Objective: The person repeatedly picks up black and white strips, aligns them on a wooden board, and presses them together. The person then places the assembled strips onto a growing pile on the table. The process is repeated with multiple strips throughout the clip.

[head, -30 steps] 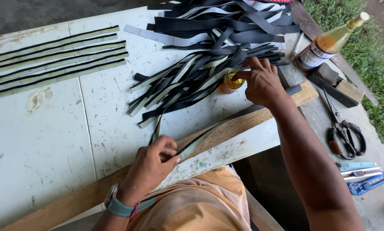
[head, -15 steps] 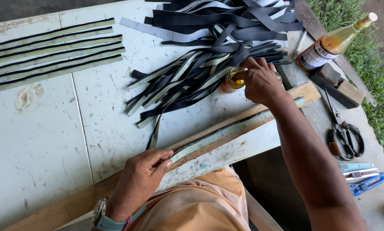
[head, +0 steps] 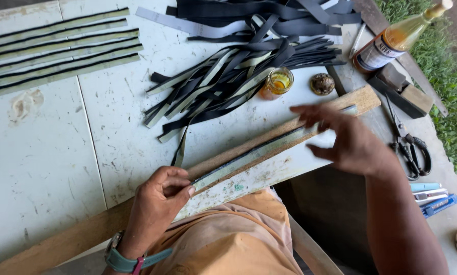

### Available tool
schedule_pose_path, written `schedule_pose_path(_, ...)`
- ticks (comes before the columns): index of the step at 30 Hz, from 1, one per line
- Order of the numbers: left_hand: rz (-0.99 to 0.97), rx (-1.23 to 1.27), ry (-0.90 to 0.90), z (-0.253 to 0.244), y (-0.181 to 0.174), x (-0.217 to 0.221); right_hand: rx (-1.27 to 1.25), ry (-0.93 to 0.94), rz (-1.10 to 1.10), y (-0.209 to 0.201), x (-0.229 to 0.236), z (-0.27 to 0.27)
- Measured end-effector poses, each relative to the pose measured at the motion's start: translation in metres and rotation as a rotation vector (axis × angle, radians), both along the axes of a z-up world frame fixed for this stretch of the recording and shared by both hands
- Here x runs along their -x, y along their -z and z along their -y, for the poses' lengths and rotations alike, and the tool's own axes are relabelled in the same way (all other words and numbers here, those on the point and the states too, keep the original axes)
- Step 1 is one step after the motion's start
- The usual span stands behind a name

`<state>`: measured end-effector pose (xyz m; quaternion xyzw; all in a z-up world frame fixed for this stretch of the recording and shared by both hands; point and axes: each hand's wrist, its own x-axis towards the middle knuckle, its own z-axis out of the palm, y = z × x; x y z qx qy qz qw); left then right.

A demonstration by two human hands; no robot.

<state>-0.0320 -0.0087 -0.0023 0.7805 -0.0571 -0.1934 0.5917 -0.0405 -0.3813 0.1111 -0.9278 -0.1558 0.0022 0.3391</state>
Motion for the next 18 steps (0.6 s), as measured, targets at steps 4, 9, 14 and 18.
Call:
schedule_pose_path(4,-0.050,-0.008,-0.002,0.000,0.001,-0.002,0.149,0.210,-0.721,0.016,0.031,-0.039)
schedule_pose_path(9,-0.036,0.029,0.014,-0.002,0.002,-0.003,0.122,0.210,-0.662,0.026,0.034,-0.063)
schedule_pose_path(14,-0.021,0.021,0.033,-0.004,0.002,-0.006,0.237,0.208,-0.615,0.028,0.037,-0.088)
schedule_pose_path(18,0.006,-0.001,0.056,-0.005,0.003,-0.006,0.306,0.135,-0.474,0.032,0.037,-0.107)
